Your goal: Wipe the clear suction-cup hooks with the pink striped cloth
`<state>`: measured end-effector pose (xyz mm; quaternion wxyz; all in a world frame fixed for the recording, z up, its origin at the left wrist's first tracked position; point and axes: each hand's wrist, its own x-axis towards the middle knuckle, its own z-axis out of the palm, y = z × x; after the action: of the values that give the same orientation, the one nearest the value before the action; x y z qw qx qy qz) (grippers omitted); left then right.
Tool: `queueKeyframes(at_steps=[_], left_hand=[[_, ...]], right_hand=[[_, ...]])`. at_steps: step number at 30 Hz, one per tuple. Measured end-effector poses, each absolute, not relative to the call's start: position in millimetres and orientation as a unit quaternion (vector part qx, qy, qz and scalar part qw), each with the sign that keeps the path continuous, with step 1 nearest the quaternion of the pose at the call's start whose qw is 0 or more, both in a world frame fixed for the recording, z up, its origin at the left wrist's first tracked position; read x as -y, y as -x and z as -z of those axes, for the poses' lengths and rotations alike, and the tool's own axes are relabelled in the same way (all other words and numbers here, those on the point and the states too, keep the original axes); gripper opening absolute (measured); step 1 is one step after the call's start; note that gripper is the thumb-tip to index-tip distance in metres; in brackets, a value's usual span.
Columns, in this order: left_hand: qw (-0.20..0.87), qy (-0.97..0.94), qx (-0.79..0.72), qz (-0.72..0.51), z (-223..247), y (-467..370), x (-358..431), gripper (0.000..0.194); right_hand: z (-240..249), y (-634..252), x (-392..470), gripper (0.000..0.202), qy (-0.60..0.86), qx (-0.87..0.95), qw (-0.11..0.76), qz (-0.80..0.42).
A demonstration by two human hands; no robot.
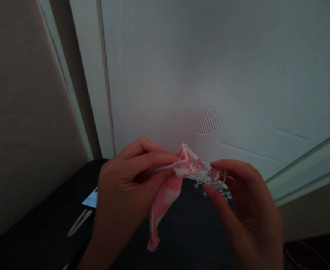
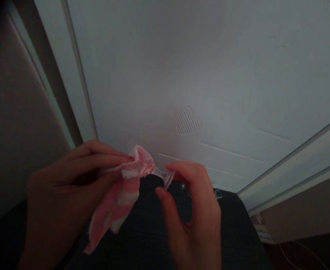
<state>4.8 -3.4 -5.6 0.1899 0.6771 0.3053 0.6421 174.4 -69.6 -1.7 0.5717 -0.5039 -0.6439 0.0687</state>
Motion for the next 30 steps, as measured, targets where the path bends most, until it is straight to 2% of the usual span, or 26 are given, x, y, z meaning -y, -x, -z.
queueKeyframes(at_steps=[12, 15, 20, 22, 26, 30], left_hand=[[0.205, -0.669, -0.298, -0.649, 0.5, -6.0, 6.8, 0.018], [0.214, -0.669, -0.288, -0.651, -1.0, -5.6, 6.1, 0.018], [0.214, -0.671, -0.291, -0.648, -1.4, -4.9, 6.2, 0.016], [0.213, -0.671, -0.285, -0.650, -0.4, -4.4, 6.5, 0.015], [0.179, -0.675, -0.301, -0.649, 1.4, -2.7, 5.7, 0.021], [0.176, -0.666, -0.323, -0.648, 0.8, 0.4, 5.5, 0.022]], right_hand=[[-1.1, -168.2, 68.8, 0.013, 0.560, 0.587, 0.576, -0.103], [-3.2, -159.7, 68.4, 0.017, 0.574, 0.555, 0.594, -0.095], [-3.3, -153.6, 66.4, 0.041, 0.553, 0.557, 0.613, -0.090], [-1.6, -157.4, 66.4, 0.039, 0.552, 0.562, 0.608, -0.099], [4.0, -170.8, 67.1, 0.022, 0.513, 0.607, 0.589, -0.146], [7.1, -176.8, 66.5, 0.040, 0.504, 0.604, 0.593, -0.172]])
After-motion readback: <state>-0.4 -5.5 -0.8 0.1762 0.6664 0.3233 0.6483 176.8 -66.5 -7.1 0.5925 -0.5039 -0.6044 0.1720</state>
